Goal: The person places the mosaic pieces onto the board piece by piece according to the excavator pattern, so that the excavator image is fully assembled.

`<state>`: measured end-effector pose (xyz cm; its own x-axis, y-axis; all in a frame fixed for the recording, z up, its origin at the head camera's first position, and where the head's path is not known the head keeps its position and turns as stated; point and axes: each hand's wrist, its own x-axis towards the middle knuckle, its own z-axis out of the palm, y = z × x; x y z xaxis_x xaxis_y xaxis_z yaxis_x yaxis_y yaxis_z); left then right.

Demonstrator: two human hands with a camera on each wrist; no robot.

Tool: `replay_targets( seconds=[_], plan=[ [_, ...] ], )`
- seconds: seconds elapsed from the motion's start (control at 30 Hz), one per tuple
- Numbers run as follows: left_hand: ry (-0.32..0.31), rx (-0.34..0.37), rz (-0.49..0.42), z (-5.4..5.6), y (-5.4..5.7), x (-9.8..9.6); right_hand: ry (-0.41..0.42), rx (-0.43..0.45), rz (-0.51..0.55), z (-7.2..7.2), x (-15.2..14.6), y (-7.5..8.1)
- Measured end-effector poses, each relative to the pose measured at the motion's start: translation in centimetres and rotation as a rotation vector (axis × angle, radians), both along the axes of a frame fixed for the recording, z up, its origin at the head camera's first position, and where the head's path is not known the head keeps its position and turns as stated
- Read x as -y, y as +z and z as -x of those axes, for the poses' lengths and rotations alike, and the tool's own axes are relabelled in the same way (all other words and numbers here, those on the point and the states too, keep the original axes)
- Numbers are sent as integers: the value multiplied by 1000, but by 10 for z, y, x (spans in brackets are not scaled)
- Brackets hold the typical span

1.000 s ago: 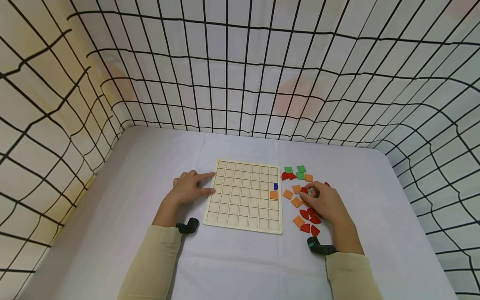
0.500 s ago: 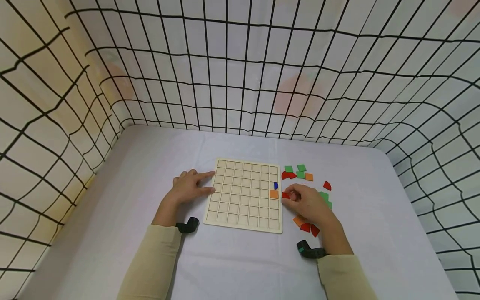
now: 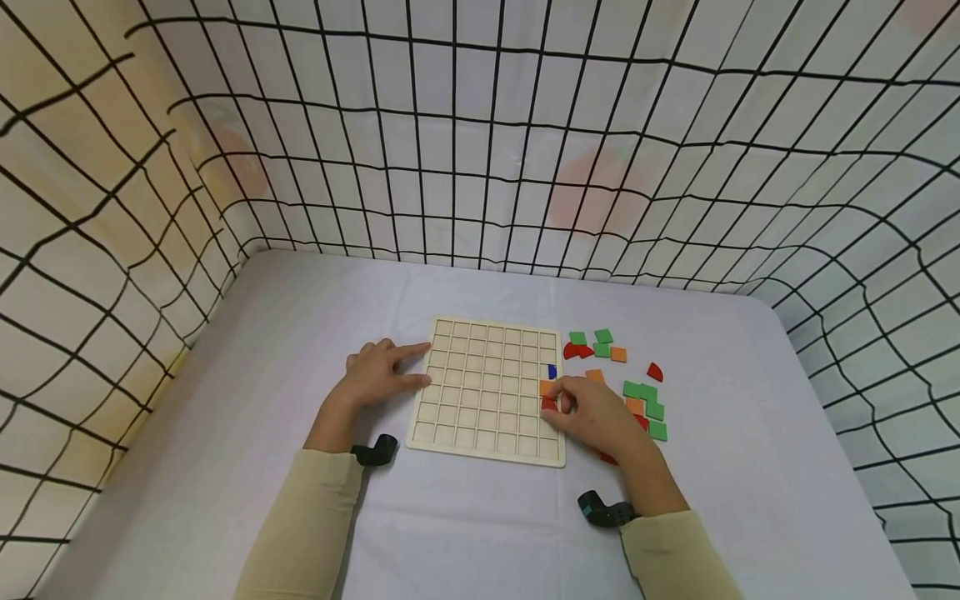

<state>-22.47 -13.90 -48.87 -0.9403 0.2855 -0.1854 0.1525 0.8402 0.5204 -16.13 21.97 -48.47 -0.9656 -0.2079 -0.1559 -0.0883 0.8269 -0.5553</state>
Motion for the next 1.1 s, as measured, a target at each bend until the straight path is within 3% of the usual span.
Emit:
replay_targets(
  seconds=[0.47, 1.1],
  plan=[
    [3, 8, 6, 1, 2, -1, -7, 33, 25, 0, 0, 2],
    [-1, 23, 7, 2, 6, -1, -24, -33, 6, 3, -5, 4]
  ],
)
